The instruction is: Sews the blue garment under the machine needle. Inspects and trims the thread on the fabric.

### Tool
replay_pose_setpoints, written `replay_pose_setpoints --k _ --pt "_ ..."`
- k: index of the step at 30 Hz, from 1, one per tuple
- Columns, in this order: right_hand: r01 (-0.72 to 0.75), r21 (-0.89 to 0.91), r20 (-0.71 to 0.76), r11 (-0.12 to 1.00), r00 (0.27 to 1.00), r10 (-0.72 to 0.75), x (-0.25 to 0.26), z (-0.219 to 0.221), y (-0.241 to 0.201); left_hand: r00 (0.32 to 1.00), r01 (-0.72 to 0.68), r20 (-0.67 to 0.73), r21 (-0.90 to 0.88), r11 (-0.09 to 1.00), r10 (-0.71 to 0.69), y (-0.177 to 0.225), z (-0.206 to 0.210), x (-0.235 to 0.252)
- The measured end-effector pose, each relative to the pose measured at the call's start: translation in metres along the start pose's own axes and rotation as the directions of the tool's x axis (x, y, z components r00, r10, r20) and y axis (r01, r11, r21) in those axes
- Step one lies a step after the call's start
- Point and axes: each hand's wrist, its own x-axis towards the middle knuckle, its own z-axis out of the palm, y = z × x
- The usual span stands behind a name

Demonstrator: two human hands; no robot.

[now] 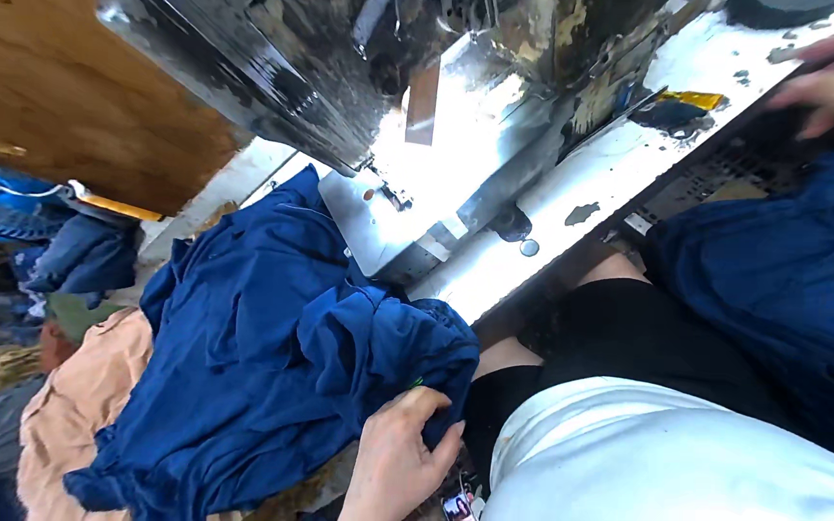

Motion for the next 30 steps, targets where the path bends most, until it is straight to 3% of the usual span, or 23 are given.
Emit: replay_pose_setpoints --k 2,4,5,7,9,11,14,16,17,19,20,22,24,26,28,30 --pt "0.065 0.142 0.257 0.988 0.961 -0.1 -0.019 0.03 -0.054 0.995 0.072 -0.062 -0.033 0.997 -0.074 0.017 0.006 0.002" --pt "0.174 0.373 0.388 0.911 0.863 -0.323 -0.056 0.078 -0.096 0.988 0.097 -0.106 -0.153 0.983 -0.114 0.035 0.01 0.002" --pt "0.167 0.507 0.425 0.845 0.805 -0.414 -0.073 0.104 -0.11 0.984 0.087 -0.13 -0.235 0.968 -0.119 0.043 0.012 0.001" --pt "0.005 0.662 0.534 0.749 0.698 -0.477 -0.101 0.149 -0.132 0.969 0.031 -0.214 -0.373 0.927 -0.119 0.055 0.012 0.002" --pt "-0.119 0.67 0.635 0.732 0.603 -0.483 -0.122 0.183 -0.146 0.938 -0.035 -0.319 -0.484 0.874 -0.139 0.06 0.006 0.012" --pt "-0.148 0.612 0.716 0.777 0.52 -0.465 -0.141 0.206 -0.15 0.921 0.006 -0.341 -0.471 0.882 -0.188 0.058 -0.004 0.032" --pt "-0.253 0.476 0.859 0.843 0.34 -0.383 -0.16 0.228 -0.144 0.943 0.253 -0.141 -0.294 0.922 -0.303 0.048 -0.001 0.067" --pt "-0.276 0.452 0.888 0.848 0.236 -0.396 -0.162 0.228 -0.139 0.955 0.205 -0.118 -0.393 0.897 -0.271 0.043 0.005 0.075" --pt "-0.254 0.474 0.877 0.843 0.222 -0.426 -0.16 0.222 -0.138 0.963 0.107 -0.148 -0.562 0.82 -0.227 0.042 0.004 0.071" --pt "-0.178 0.577 0.805 0.797 0.287 -0.518 -0.15 0.202 -0.132 0.959 -0.05 -0.158 -0.911 0.41 -0.234 0.04 -0.006 0.052" --pt "-0.159 0.622 0.763 0.767 0.342 -0.548 -0.142 0.192 -0.128 0.958 -0.092 -0.138 -0.979 0.185 -0.253 0.038 -0.014 0.041" --pt "-0.244 0.675 0.719 0.697 0.428 -0.547 -0.126 0.178 -0.117 0.951 -0.159 -0.125 -0.982 -0.099 -0.283 0.031 -0.023 0.02" --pt "-0.391 0.678 0.73 0.622 0.459 -0.507 -0.116 0.171 -0.109 0.934 -0.187 -0.117 -0.965 -0.182 -0.337 0.028 -0.016 0.005" --pt "-0.376 0.689 0.711 0.62 0.515 -0.478 -0.111 0.168 -0.111 0.911 -0.185 -0.095 -0.964 -0.19 -0.402 0.032 0.003 -0.001" --pt "-0.153 0.675 0.656 0.722 0.571 -0.493 -0.114 0.171 -0.119 0.889 -0.17 -0.075 -0.97 -0.173 -0.451 0.04 0.024 -0.001" --pt "0.172 0.571 0.613 0.803 0.562 -0.556 -0.125 0.178 -0.129 0.877 -0.203 -0.092 -0.96 -0.19 -0.473 0.051 0.039 0.002"
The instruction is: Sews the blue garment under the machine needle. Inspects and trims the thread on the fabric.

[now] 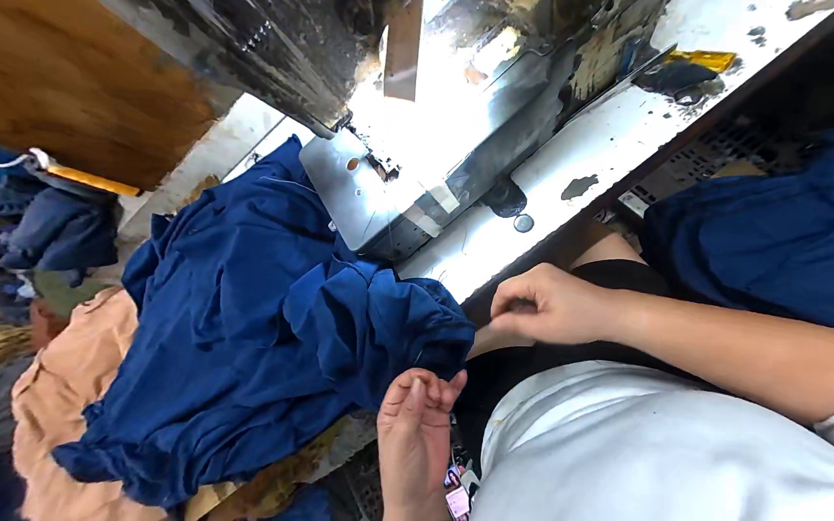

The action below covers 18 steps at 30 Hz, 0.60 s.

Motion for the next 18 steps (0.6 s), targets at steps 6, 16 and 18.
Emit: replay_pose_setpoints --k 6,16,18 --pt "-0.082 -0.355 0.04 0.931 0.994 0.103 0.023 0.039 -0.022 0.978 -0.086 0.204 0.163 0.983 0.052 -0.007 0.027 -0.002" --pt "0.046 -0.12 -0.004 0.992 0.999 -0.047 0.041 -0.006 -0.038 0.96 -0.219 0.26 0.483 0.848 0.1 0.042 0.052 0.047" --pt "0.029 -0.162 0.077 0.986 0.997 -0.016 0.058 -0.023 -0.06 0.918 -0.397 0.322 0.751 0.528 0.231 0.073 0.071 0.076"
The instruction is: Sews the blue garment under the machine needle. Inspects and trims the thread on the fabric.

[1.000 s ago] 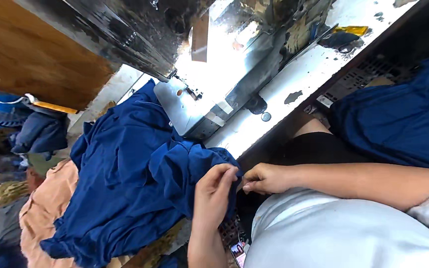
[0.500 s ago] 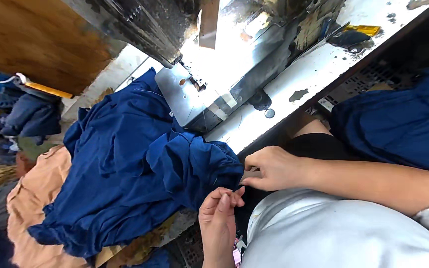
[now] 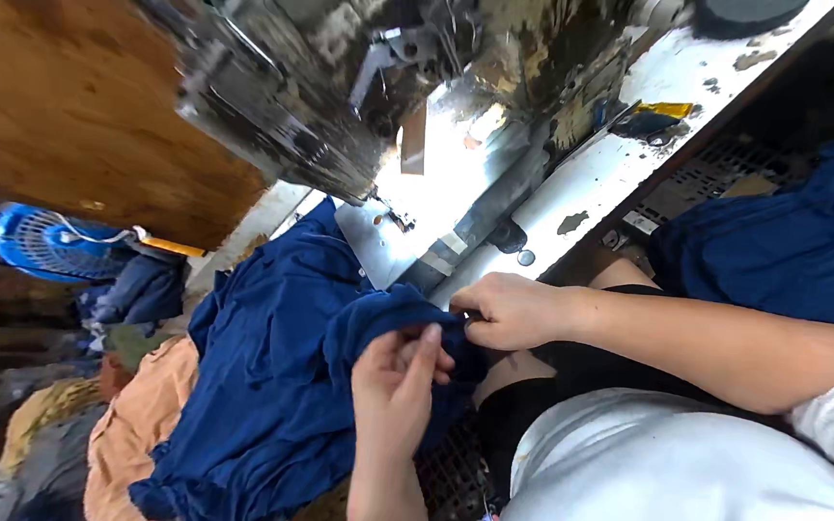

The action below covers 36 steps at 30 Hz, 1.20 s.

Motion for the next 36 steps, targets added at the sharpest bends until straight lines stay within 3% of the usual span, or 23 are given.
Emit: replay_pose_setpoints --k 1,3,5,7,11,14,17,19,21,24,25,27,29,31,33,36 --pt "-0.025 -0.009 0.024 1.0 0.999 0.025 0.009 -0.009 -0.007 0.998 -0.02 -0.045 0.229 0.973 0.032 0.005 -0.007 0.023" --pt "-0.123 0.086 0.029 0.989 0.992 0.121 0.027 -0.025 -0.013 0.989 0.025 -0.129 0.601 0.799 0.066 0.003 -0.017 0.07" --pt "-0.219 0.298 -0.03 0.929 0.971 0.238 0.042 -0.026 -0.004 0.992 0.062 -0.118 0.782 0.62 0.049 -0.013 -0.015 0.109" --pt "-0.233 0.417 -0.08 0.878 0.953 0.291 0.048 -0.02 0.008 0.997 0.056 -0.076 0.846 0.53 0.015 -0.03 -0.009 0.131" --pt "-0.103 0.382 -0.237 0.918 0.95 0.205 0.043 -0.004 0.022 0.991 0.094 -0.024 0.813 0.575 -0.128 -0.032 -0.014 0.148" --pt "-0.098 0.449 -0.214 0.888 0.953 0.213 0.041 -0.002 0.021 0.925 0.153 0.153 0.691 0.706 -0.349 -0.021 -0.034 0.151" --pt "-0.118 0.781 -0.059 0.614 0.964 0.26 0.036 -0.006 0.017 0.829 0.131 0.412 0.514 0.848 -0.378 -0.012 -0.057 0.144" --pt "-0.143 0.857 0.01 0.494 0.965 0.262 0.034 -0.009 0.017 0.811 0.105 0.436 0.545 0.832 -0.389 0.0 -0.067 0.139" --pt "-0.138 0.862 0.012 0.488 0.967 0.253 0.035 -0.011 0.019 0.832 0.165 0.38 0.524 0.835 -0.403 0.011 -0.077 0.136" --pt "-0.119 0.87 -0.012 0.478 0.965 0.261 0.038 -0.01 0.023 0.928 0.256 0.172 0.35 0.901 -0.331 0.006 -0.095 0.141" --pt "-0.116 0.869 -0.022 0.481 0.962 0.271 0.039 -0.01 0.024 0.963 0.232 0.031 0.406 0.884 -0.267 0.002 -0.099 0.145" --pt "-0.116 0.853 -0.043 0.509 0.956 0.29 0.039 -0.01 0.024 0.981 0.135 -0.194 0.706 0.695 0.007 -0.01 -0.102 0.151" --pt "-0.098 0.828 -0.069 0.553 0.959 0.274 0.038 -0.009 0.024 0.965 -0.03 -0.126 0.82 0.571 0.232 -0.009 -0.092 0.141" --pt "-0.079 0.791 -0.092 0.607 0.965 0.246 0.036 -0.01 0.022 0.943 -0.221 0.006 0.759 0.612 0.333 0.001 -0.064 0.12" --pt "-0.072 0.747 -0.108 0.661 0.968 0.228 0.034 -0.013 0.019 0.96 -0.278 0.17 0.574 0.77 0.22 0.009 -0.034 0.099" --pt "-0.032 0.694 -0.152 0.719 0.97 0.19 0.034 -0.012 0.018 0.972 -0.194 0.228 0.643 0.741 0.057 0.0 -0.012 0.087"
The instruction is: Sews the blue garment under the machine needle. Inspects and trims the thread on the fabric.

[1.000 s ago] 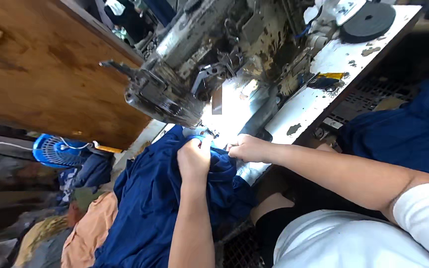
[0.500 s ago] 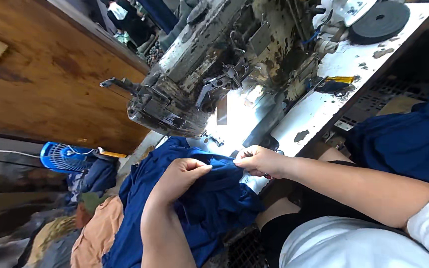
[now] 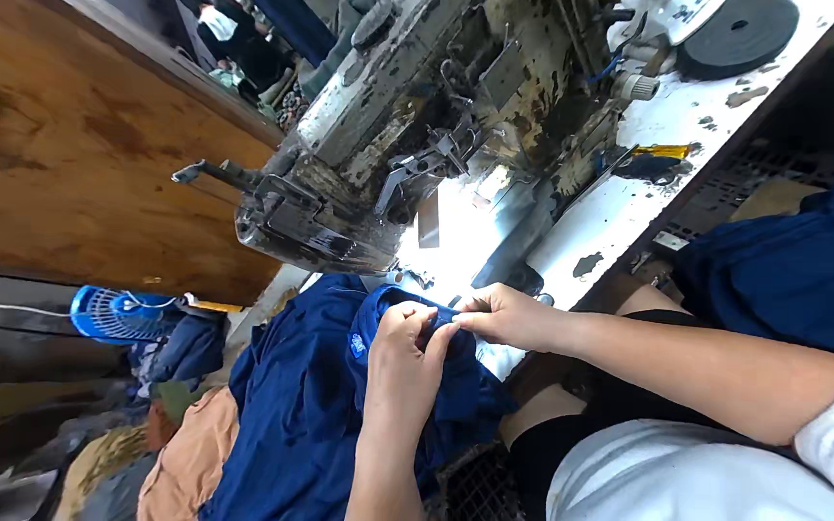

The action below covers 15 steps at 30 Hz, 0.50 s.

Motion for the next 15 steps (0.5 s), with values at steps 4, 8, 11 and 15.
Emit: replay_pose_setpoints --k 4,8,11,15 --pt "0.024 -0.062 -0.02 0.998 0.999 -0.026 0.0 0.0 0.0 0.999 0.007 -0.044 -0.192 0.981 -0.016 -0.013 0.005 0.001" --pt "0.038 -0.149 -0.019 0.988 0.999 -0.041 -0.001 -0.004 0.002 0.979 -0.003 -0.205 0.022 1.0 0.008 -0.032 -0.012 0.003" --pt "0.013 -0.143 -0.024 0.99 1.0 -0.017 -0.001 -0.005 0.004 0.933 0.048 -0.356 0.262 0.964 0.05 -0.041 -0.022 0.004" --pt "-0.002 -0.115 -0.03 0.993 1.0 -0.001 -0.003 -0.002 0.002 0.949 0.04 -0.307 -0.089 0.995 -0.065 -0.028 -0.018 -0.003"
